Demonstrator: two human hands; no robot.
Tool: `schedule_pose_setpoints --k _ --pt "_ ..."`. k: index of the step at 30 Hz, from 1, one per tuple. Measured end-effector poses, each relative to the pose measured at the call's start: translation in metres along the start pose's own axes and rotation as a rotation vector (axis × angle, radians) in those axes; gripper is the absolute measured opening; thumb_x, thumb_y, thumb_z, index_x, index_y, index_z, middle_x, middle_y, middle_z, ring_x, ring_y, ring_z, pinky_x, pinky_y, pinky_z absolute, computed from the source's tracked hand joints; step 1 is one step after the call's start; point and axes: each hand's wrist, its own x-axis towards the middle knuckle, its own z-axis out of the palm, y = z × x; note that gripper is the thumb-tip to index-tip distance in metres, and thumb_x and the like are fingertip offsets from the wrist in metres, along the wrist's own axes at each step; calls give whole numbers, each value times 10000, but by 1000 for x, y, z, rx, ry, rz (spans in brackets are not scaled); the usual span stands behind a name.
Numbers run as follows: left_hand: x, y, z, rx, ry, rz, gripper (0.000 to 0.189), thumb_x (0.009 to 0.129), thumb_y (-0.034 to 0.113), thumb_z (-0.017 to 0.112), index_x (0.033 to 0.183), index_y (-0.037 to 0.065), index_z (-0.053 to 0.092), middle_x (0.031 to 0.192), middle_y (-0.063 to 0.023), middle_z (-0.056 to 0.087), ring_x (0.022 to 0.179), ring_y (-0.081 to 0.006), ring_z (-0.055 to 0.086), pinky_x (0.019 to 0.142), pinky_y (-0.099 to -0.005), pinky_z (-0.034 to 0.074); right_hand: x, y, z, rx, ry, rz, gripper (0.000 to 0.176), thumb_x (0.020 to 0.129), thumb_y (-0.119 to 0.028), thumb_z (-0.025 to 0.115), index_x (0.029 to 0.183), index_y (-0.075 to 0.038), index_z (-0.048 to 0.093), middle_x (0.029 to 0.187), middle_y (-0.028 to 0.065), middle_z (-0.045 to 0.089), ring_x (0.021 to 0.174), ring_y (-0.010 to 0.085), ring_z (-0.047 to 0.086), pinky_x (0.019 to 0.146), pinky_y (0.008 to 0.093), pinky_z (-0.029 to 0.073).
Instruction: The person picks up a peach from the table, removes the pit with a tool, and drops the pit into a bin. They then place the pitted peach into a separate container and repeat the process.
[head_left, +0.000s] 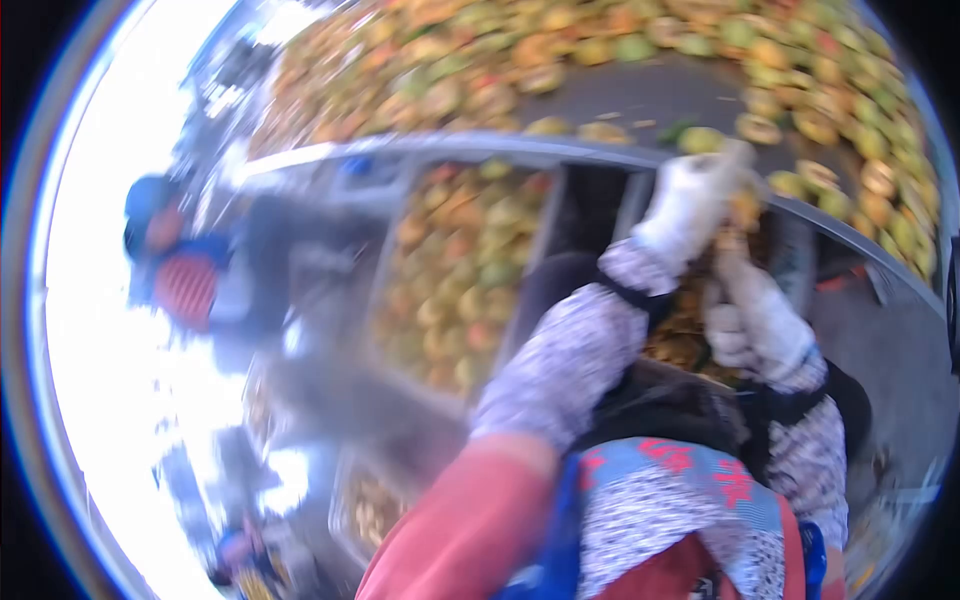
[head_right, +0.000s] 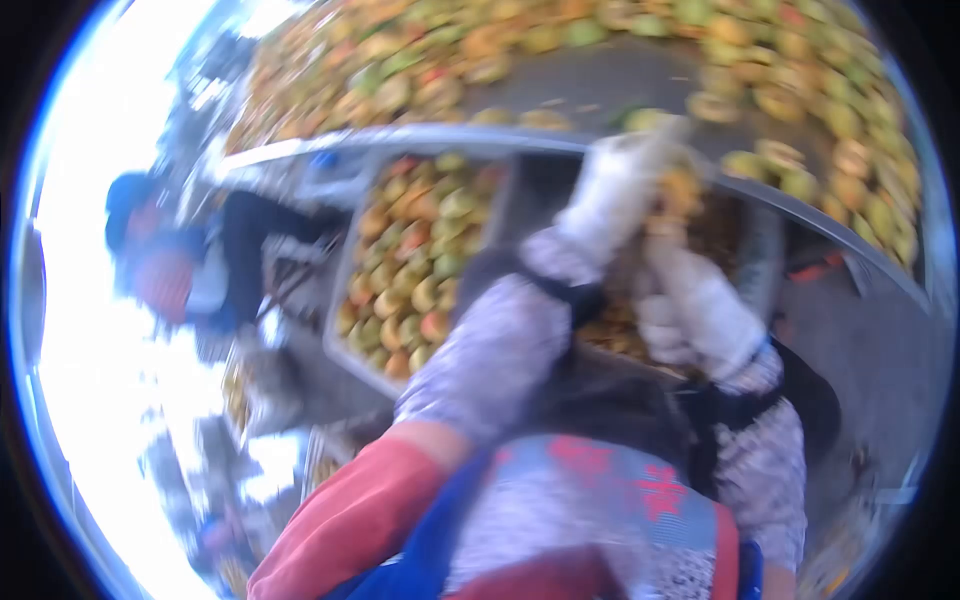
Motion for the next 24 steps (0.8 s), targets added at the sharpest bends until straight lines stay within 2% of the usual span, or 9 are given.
schedule_pose_setpoints --k 2,6,8,9,11,12,13,16,24 --pt "5 -8 -8 90 -78 -57 384 953 335 580 837 -15 688 681 -106 673 554 -173 635 516 -272 502 3 1 7 -325 335 -46 367 957 -567 531 849 -224 455 514 -86 284 347 45 226 320 231 170" --pt "9 0 -7 5 -160 -134 399 931 339 537 901 -45 644 713 -145 670 516 -224 633 485 -299 518 9 11 -7 -323 361 -131 358 955 -572 530 850 -237 461 512 -100 274 340 41 226 316 226 165" --pt "8 -6 4 -162 -100 -79 407 937 345 519 909 -47 627 708 -155 662 501 -239 629 474 -310 522 8 12 -14 195 -169 -49 393 972 -565 510 832 -197 511 509 -85 281 333 60 263 311 234 199" --pt "6 -7 5 -327 -41 -24 414 943 351 502 918 -49 611 702 -166 655 487 -254 624 464 -320 526 12 14 -8 190 -171 -40 393 972 -565 510 832 -197 511 509 -85 281 333 60 263 311 234 199" --pt "0 1 12 -482 -15 -36 414 949 345 462 878 -39 597 667 -171 628 489 -273 628 459 -346 537 13 19 8 85 251 -201 381 977 -550 516 780 -225 493 496 -95 257 313 63 212 297 236 143" --pt "-2 6 14 -545 5 -59 412 948 347 454 874 -36 587 666 -172 619 491 -280 628 449 -356 537 11 17 -6 -35 100 -236 334 1001 -465 531 867 -164 591 558 -55 435 415 68 395 379 237 327" --pt "-3 9 13 -605 23 -79 410 948 348 445 871 -33 577 665 -172 610 492 -287 628 439 -367 537 21 21 -17 -42 99 -230 334 1001 -465 531 867 -164 591 558 -55 435 415 68 395 379 237 327" --pt "-7 8 12 -679 -3 -126 382 930 357 465 918 -18 537 696 -137 615 463 -285 612 401 -382 521 41 32 -51 -744 437 -758 368 1011 -285 544 1170 43 596 982 100 664 927 117 570 836 283 458" --pt "-11 21 15 -534 -264 -84 439 995 376 420 875 -23 557 727 -190 629 525 -303 653 419 -372 539 22 32 -40 -1180 527 -1002 330 1009 -210 515 1163 71 596 984 166 673 881 244 629 822 343 479"
